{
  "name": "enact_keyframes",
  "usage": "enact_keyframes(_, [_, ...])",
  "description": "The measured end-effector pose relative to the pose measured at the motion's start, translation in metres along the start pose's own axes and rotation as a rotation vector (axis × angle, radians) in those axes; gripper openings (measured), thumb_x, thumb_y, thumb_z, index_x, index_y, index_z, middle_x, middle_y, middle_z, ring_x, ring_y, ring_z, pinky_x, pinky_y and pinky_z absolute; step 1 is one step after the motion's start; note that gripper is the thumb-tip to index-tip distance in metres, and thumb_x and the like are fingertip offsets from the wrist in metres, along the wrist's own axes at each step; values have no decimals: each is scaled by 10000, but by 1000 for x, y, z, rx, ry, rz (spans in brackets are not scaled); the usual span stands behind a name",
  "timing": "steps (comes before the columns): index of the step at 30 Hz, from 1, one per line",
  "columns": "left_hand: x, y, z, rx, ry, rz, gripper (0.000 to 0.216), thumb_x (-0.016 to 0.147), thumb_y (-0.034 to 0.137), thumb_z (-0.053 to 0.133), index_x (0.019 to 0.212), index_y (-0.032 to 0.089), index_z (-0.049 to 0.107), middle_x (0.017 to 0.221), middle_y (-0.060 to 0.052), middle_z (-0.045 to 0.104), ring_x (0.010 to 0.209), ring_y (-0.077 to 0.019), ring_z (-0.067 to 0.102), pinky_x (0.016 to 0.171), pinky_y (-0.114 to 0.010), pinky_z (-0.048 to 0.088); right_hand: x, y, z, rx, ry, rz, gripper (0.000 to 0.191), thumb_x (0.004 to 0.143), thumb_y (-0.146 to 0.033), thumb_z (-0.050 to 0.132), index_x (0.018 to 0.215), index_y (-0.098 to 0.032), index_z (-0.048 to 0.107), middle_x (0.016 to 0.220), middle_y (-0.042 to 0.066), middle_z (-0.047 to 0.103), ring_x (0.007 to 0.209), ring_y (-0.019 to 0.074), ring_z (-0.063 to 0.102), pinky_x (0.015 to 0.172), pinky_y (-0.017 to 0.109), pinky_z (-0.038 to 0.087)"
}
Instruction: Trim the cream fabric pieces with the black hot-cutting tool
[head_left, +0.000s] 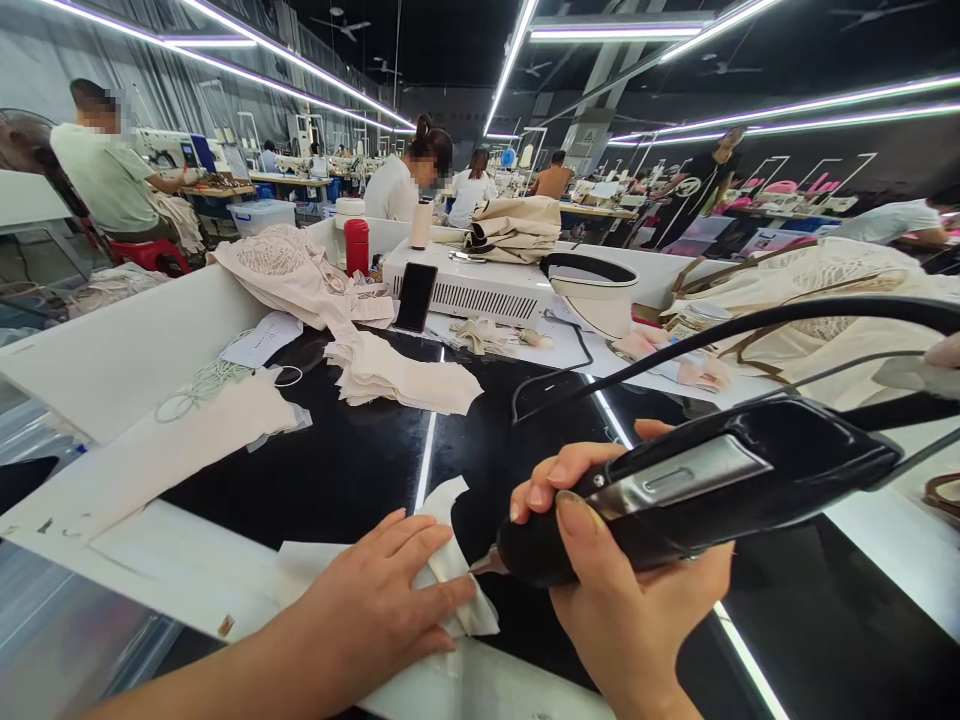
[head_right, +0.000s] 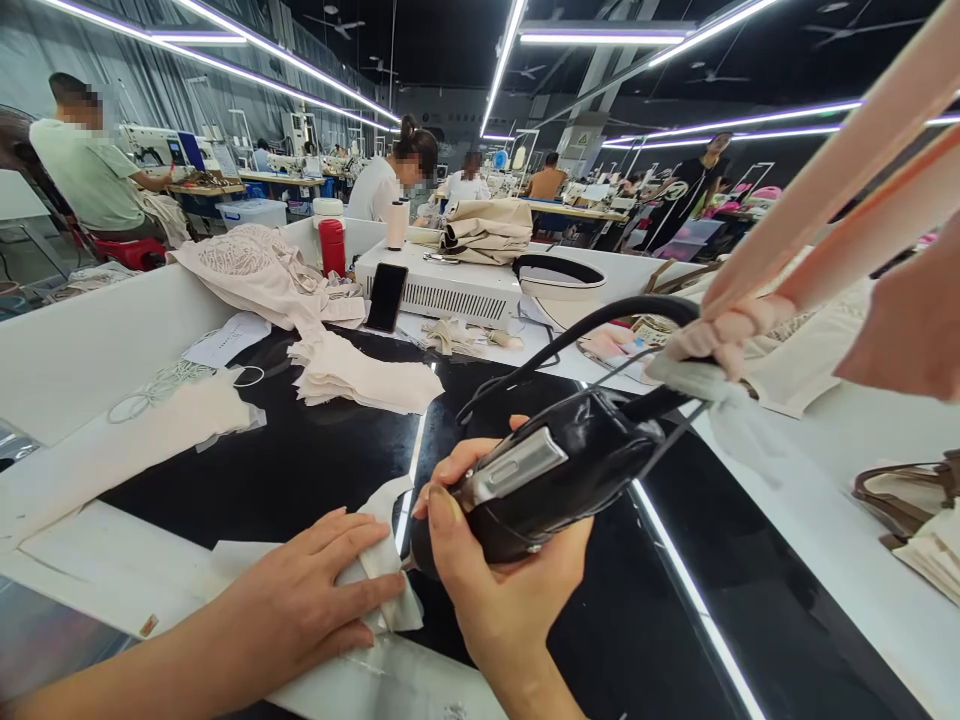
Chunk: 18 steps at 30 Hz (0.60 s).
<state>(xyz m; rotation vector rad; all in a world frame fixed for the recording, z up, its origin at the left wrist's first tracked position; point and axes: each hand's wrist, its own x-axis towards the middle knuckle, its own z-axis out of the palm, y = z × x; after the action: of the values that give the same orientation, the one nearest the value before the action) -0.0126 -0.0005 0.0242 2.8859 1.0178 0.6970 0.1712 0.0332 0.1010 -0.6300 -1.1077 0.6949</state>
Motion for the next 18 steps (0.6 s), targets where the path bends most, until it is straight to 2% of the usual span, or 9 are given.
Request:
enact_keyframes(11, [0, 6, 5, -19, 10, -6, 492, 940, 459, 831, 1335, 237, 641, 1424, -163, 661, 1328, -320, 651, 1113, -523, 569, 2, 1, 5, -24, 23, -7, 500, 846, -170, 816, 1256, -330, 580, 818, -62, 687, 583, 144, 651, 522, 299, 605])
enact_keyframes(18, [1, 9, 3, -33, 5, -7, 574, 844, 421, 927, 1306, 229, 645, 1409, -180, 666, 1310, -348, 663, 1087, -539, 588, 3, 3, 6, -18, 25, -10, 484, 854, -120, 787, 1239, -341, 594, 828, -71, 698, 585, 131, 657, 545, 289, 614])
